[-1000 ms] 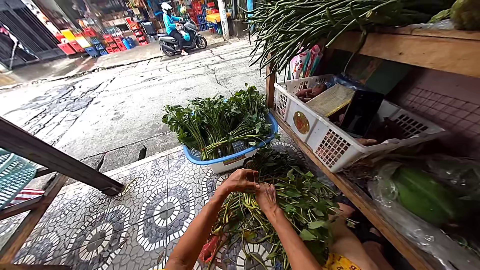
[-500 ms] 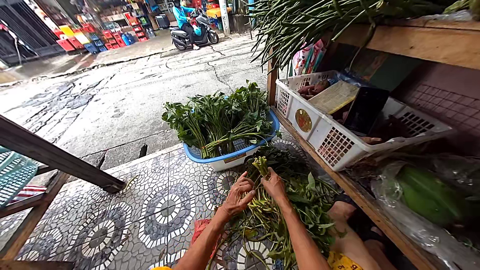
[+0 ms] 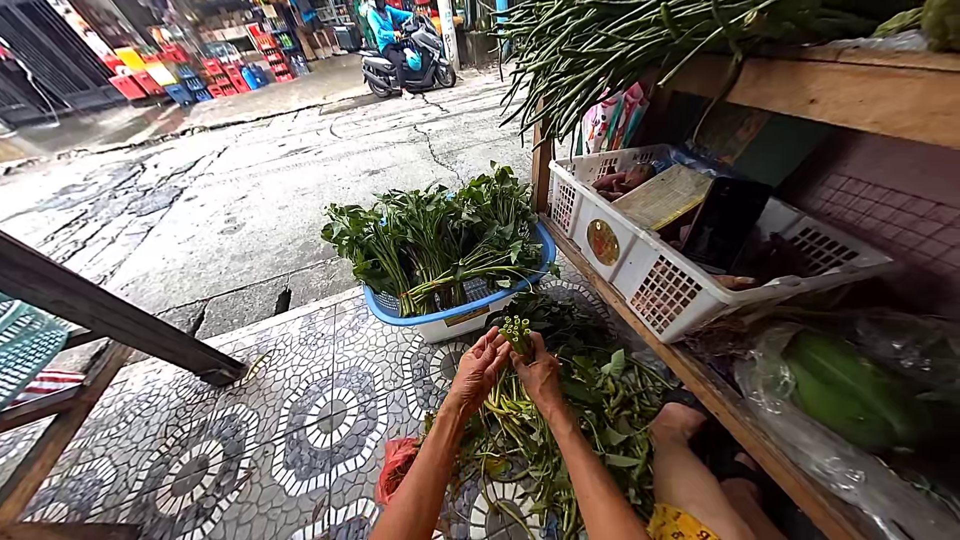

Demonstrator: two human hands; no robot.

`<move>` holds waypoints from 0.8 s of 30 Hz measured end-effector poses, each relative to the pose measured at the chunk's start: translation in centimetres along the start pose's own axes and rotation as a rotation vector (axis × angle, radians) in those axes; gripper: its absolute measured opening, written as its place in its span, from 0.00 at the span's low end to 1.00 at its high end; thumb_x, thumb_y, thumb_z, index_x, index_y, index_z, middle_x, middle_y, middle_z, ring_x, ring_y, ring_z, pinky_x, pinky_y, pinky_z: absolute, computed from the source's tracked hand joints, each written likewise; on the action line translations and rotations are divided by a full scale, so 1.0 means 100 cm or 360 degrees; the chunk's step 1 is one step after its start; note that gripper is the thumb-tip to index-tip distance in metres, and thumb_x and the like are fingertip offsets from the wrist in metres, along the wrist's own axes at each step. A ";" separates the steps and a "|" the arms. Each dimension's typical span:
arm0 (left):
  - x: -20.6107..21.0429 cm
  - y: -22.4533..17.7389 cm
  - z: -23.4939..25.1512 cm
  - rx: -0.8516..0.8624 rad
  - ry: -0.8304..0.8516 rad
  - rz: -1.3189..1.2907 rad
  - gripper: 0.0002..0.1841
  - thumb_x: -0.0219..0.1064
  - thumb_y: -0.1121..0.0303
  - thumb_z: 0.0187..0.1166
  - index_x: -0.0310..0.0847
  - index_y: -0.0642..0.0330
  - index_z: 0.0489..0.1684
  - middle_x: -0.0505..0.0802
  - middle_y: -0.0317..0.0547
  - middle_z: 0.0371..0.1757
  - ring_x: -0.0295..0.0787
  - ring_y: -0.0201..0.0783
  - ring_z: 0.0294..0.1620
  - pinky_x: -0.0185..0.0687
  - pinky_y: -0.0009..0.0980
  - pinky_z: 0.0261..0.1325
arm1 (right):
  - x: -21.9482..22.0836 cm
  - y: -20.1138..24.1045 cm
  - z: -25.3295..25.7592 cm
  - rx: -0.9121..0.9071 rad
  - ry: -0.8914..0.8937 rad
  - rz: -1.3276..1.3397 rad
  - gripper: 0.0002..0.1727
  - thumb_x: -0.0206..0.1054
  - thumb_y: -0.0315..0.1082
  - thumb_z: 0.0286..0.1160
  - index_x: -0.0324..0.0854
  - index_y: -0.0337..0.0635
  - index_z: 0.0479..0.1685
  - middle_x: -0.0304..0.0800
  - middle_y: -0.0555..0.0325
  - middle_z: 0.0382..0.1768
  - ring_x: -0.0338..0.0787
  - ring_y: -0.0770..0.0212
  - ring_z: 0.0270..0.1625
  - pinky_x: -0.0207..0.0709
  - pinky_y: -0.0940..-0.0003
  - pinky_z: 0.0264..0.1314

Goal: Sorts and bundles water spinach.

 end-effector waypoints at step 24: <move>0.003 -0.024 0.021 0.0179 0.0049 0.2014 0.15 0.78 0.62 0.68 0.90 0.63 0.46 0.87 0.56 0.55 0.83 0.48 0.58 0.78 0.46 0.63 | 0.029 -0.002 -0.015 -0.0416 -0.0116 -0.0695 0.19 0.71 0.23 0.70 0.81 0.24 0.60 0.94 0.34 0.41 0.94 0.34 0.46 0.82 0.40 0.53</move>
Point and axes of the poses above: each hand's wrist, its own z-axis towards the middle knuckle, its own x-axis out of the palm, y = z × x, the point moved 7 cm from there along z, towards the middle knuckle
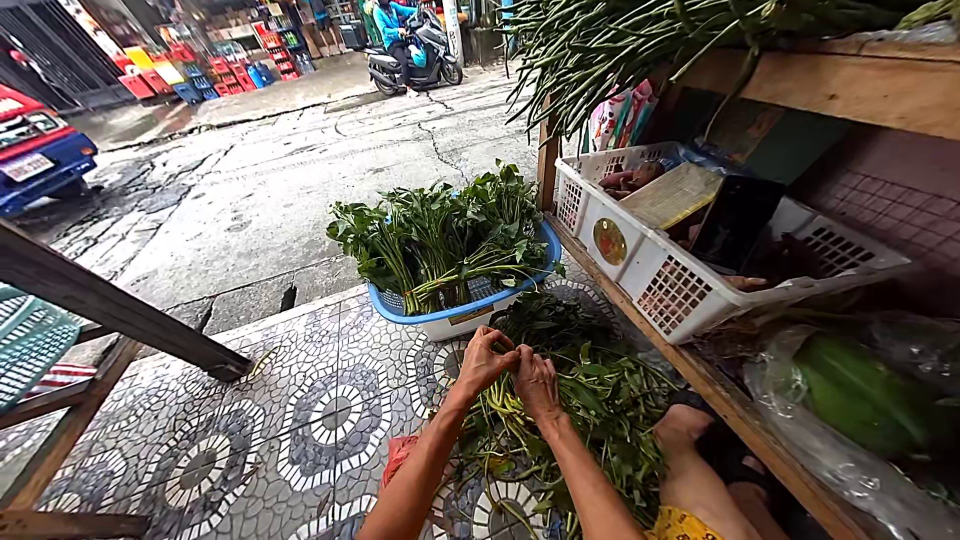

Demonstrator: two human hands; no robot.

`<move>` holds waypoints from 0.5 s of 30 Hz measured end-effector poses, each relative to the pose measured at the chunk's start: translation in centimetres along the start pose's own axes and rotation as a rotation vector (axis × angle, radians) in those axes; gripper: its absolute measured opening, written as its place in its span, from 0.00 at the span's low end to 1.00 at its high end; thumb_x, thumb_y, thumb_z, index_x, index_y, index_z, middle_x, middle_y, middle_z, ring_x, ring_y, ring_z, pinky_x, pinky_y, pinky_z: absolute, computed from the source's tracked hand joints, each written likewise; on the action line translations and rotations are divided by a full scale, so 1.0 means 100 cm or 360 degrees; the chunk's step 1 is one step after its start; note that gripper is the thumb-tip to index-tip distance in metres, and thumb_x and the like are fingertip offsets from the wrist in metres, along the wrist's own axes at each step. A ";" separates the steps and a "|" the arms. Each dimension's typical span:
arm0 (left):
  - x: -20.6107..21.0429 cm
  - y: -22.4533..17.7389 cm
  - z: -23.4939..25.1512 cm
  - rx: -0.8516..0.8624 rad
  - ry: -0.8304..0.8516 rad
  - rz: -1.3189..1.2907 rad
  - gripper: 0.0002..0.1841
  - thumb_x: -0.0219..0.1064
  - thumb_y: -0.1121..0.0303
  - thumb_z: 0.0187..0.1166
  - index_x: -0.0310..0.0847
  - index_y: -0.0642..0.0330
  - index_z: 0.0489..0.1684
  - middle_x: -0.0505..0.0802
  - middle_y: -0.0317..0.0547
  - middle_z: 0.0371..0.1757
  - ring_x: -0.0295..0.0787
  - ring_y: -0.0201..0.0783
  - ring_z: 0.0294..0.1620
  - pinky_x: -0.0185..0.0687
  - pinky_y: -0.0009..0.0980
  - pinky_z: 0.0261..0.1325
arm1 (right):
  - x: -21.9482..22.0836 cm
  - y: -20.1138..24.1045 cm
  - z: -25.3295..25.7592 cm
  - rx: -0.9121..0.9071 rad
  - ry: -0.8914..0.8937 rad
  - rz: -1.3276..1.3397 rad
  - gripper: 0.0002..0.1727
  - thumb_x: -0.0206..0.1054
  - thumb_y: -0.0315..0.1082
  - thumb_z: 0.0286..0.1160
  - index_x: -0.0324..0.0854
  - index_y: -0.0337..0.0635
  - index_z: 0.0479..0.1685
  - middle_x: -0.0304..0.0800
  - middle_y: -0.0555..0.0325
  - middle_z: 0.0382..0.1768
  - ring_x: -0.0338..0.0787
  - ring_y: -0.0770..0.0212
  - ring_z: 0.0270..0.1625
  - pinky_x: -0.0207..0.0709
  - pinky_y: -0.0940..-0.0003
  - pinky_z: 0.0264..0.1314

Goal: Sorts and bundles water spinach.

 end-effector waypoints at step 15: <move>0.000 -0.044 -0.013 0.0376 -0.0565 -0.0592 0.26 0.76 0.71 0.72 0.77 0.78 0.66 0.95 0.57 0.51 0.94 0.37 0.53 0.87 0.34 0.64 | -0.034 0.011 0.009 0.0114 0.0077 0.0502 0.29 0.68 0.32 0.74 0.73 0.16 0.68 0.87 0.25 0.57 0.89 0.29 0.62 0.78 0.37 0.68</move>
Point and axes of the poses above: each hand's wrist, its own z-axis towards the middle knuckle, its own x-axis out of the palm, y = z × x, the point moved 7 cm from there along z, towards the middle knuckle
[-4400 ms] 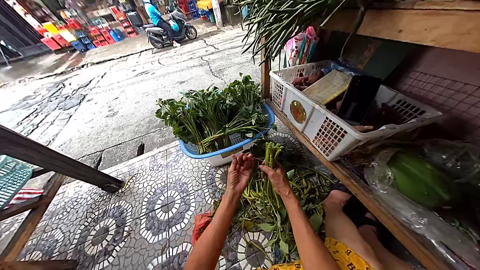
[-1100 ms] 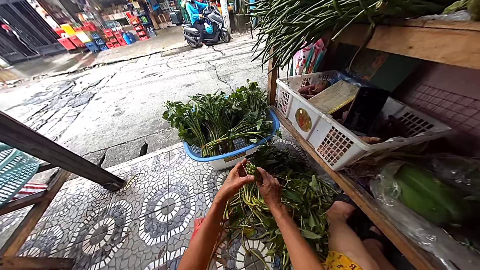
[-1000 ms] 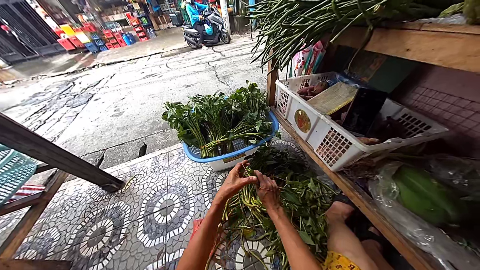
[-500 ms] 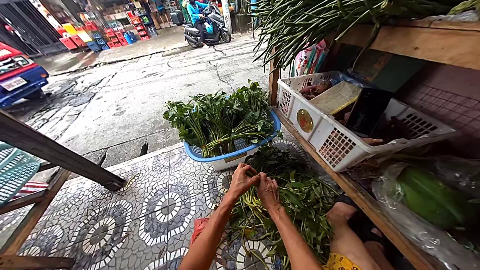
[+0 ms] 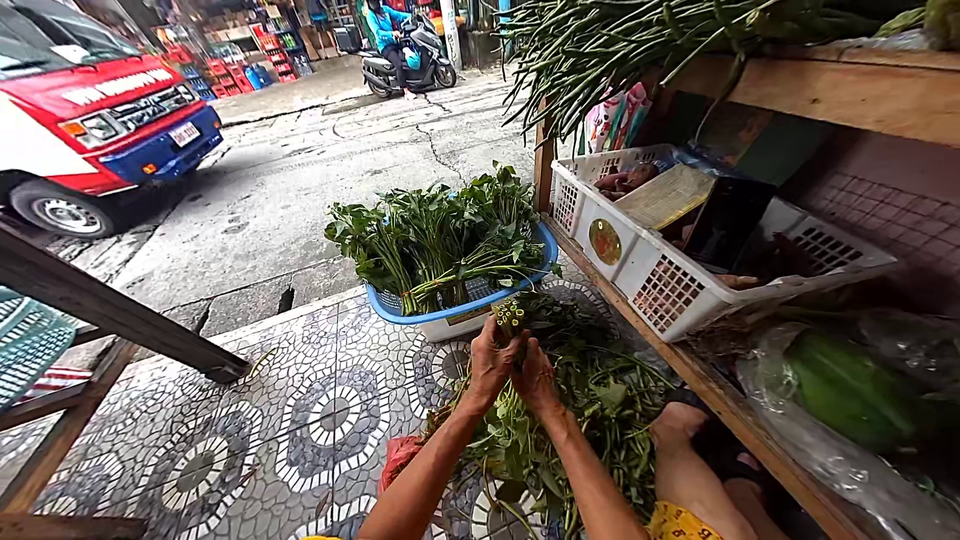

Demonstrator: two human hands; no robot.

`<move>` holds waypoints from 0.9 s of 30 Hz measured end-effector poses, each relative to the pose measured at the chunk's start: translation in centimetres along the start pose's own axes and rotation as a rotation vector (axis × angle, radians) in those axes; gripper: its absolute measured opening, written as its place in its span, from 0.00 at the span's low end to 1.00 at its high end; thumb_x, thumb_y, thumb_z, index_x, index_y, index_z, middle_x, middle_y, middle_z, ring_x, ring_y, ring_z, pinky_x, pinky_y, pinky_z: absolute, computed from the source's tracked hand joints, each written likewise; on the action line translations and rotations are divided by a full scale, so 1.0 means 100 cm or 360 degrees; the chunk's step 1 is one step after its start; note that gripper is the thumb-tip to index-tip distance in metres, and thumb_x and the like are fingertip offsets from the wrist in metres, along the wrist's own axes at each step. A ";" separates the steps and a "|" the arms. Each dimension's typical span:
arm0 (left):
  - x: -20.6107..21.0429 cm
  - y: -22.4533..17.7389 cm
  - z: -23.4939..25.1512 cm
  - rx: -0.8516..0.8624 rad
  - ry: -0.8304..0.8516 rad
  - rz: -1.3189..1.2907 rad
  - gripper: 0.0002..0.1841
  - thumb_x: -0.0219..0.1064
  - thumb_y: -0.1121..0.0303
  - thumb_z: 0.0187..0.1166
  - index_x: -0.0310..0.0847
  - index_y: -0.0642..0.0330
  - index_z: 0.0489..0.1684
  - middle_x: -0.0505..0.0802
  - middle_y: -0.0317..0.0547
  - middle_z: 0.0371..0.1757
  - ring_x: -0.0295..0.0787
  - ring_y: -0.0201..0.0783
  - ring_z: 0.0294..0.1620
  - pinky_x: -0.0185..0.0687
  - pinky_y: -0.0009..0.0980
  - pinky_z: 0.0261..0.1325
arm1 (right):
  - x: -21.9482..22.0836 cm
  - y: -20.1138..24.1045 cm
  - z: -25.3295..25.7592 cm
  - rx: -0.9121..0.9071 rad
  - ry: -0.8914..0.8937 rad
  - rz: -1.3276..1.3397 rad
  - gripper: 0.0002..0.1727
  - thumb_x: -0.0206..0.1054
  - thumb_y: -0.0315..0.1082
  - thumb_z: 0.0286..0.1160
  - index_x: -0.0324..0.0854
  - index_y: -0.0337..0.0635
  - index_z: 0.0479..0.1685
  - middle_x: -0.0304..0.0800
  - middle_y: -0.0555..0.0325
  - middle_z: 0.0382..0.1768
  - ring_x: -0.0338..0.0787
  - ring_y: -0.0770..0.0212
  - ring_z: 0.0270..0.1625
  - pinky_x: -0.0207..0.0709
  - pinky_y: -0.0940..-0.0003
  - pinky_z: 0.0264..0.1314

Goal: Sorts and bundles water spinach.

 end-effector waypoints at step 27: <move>-0.052 0.020 0.072 -0.0675 -0.0670 -0.0420 0.33 0.62 0.57 0.89 0.55 0.61 0.88 0.84 0.59 0.70 0.84 0.47 0.64 0.81 0.46 0.67 | -0.109 -0.031 0.009 0.0374 -0.0612 0.1376 0.24 0.55 0.35 0.88 0.62 0.29 0.77 0.83 0.49 0.55 0.91 0.63 0.51 0.88 0.67 0.52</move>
Point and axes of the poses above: each hand's wrist, its own z-axis towards the middle knuckle, its own x-axis out of the palm, y = z × x, the point moved 7 cm from there along z, towards the middle knuckle
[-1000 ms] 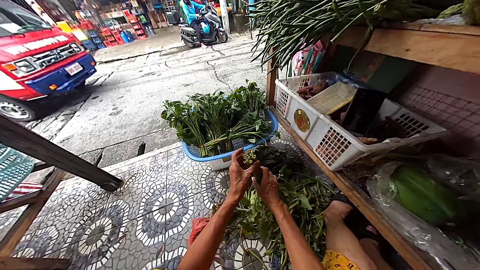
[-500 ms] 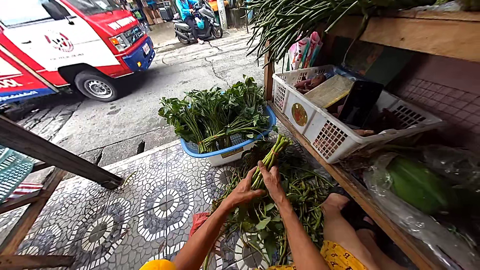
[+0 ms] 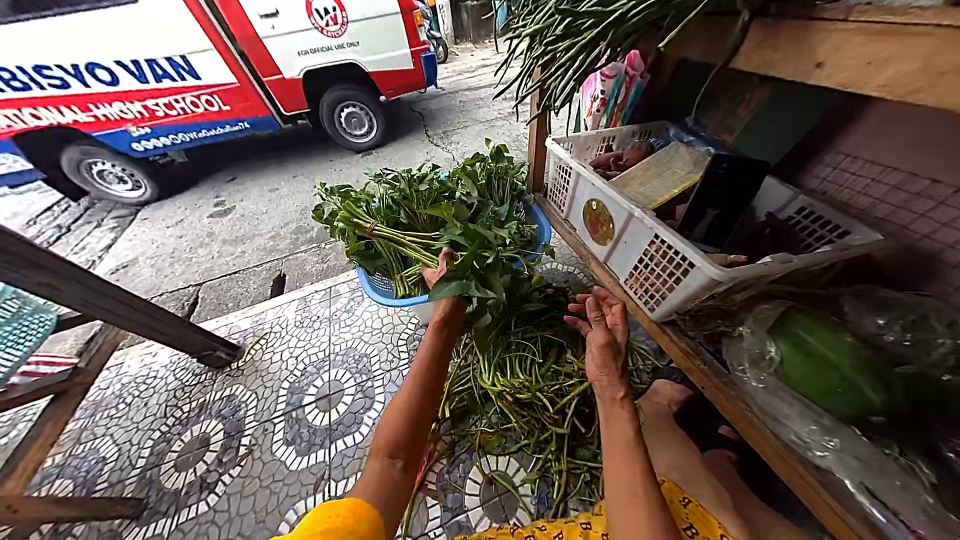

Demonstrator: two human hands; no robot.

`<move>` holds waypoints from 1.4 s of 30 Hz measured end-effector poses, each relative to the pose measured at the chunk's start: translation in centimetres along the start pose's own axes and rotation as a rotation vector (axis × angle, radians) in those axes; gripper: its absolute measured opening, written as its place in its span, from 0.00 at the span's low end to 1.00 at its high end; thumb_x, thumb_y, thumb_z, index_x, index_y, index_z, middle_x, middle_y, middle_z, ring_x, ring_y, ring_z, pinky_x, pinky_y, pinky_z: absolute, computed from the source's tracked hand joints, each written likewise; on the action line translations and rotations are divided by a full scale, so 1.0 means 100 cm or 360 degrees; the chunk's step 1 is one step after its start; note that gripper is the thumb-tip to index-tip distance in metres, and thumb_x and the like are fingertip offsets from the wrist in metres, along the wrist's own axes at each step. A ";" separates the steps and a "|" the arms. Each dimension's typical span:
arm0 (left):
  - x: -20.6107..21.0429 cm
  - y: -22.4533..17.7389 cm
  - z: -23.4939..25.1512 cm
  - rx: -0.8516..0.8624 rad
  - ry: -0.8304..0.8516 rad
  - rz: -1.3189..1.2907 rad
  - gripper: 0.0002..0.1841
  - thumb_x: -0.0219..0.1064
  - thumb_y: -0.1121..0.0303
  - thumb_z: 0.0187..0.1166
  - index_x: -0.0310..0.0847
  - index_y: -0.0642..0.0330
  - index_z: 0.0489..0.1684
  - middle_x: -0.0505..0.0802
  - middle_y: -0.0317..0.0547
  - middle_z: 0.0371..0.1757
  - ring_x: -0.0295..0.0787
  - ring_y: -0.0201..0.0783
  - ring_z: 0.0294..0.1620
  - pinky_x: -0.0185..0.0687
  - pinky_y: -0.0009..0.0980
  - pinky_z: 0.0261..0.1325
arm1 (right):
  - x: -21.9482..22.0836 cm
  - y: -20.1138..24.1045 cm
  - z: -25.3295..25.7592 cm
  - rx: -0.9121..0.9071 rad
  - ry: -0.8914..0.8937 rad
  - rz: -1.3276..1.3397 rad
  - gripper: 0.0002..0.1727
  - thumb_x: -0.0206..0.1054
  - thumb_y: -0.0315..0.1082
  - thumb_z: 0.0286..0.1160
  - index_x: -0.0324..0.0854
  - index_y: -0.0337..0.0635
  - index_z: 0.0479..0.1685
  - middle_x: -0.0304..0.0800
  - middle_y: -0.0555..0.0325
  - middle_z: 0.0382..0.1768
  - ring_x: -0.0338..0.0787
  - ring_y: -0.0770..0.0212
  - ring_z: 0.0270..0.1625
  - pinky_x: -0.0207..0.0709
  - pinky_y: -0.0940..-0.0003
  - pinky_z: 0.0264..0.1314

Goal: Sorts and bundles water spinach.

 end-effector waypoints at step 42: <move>-0.033 0.047 0.176 0.0463 0.0868 0.2489 0.30 0.54 0.54 0.91 0.66 0.68 0.83 0.80 0.71 0.76 0.77 0.69 0.76 0.71 0.67 0.73 | 0.016 -0.048 -0.013 0.0372 0.0469 -0.0738 0.22 0.66 0.38 0.86 0.74 0.31 0.69 0.86 0.47 0.50 0.89 0.64 0.39 0.85 0.69 0.44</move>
Point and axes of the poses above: each hand's wrist, its own z-axis towards the middle knuckle, its own x-axis out of the palm, y = z × x, the point moved 7 cm from there along z, towards the middle knuckle
